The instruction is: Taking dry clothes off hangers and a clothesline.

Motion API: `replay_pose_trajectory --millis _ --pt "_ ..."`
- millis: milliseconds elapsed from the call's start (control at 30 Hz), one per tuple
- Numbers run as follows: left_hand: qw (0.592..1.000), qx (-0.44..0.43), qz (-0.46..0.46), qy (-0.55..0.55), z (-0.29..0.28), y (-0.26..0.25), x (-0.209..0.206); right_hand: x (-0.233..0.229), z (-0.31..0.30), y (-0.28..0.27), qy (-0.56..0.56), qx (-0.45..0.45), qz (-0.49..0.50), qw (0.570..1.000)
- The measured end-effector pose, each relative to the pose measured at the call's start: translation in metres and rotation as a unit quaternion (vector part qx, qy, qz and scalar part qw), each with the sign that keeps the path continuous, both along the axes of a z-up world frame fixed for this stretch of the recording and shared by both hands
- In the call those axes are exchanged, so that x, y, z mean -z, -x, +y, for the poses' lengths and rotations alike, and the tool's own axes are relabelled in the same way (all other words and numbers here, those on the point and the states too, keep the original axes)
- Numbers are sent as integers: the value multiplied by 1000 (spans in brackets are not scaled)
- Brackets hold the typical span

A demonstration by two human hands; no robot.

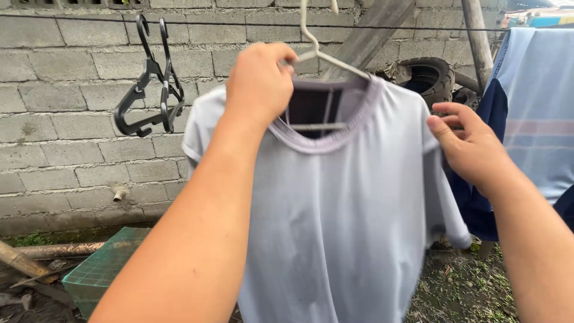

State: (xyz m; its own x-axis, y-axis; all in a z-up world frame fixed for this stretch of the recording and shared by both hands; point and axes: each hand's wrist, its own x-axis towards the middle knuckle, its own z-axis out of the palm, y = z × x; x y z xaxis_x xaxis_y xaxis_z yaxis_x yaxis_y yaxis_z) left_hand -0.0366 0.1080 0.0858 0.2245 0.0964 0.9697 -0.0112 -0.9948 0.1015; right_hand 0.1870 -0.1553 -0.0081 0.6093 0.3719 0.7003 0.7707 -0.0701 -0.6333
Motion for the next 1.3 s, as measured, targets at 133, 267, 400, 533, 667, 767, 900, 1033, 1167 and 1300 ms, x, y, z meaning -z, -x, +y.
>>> replay_pose_trajectory --millis 133,267,400,533,667,767,900,1033,1167,1300 --pt "995 -79 -5 53 -1 0 -22 -5 4 13 1 -10 42 999" --pt "980 -147 54 121 9 -14 -3 -3 2 16 49 -50 83 994" --pt "966 -151 96 188 9 -18 23 -4 9 26 90 -78 103 988" --pt "965 -155 115 177 12 -2 25 0 32 30 93 -128 83 984" --pt "946 -233 174 143 10 36 11 4 63 45 112 -193 72 972" --pt "914 -384 108 75 35 64 1 8 83 55 128 -225 79 963" --pt "857 -408 186 255 68 91 -1 8 104 80 130 -252 67 957" --pt "858 -380 201 281 83 95 14 9 125 111 74 -313 48 946" --pt "887 -353 185 234 44 113 -8 7 133 135 93 -293 34 951" --pt "874 -380 226 203 -8 149 -46 8 134 145 133 -232 -3 963"
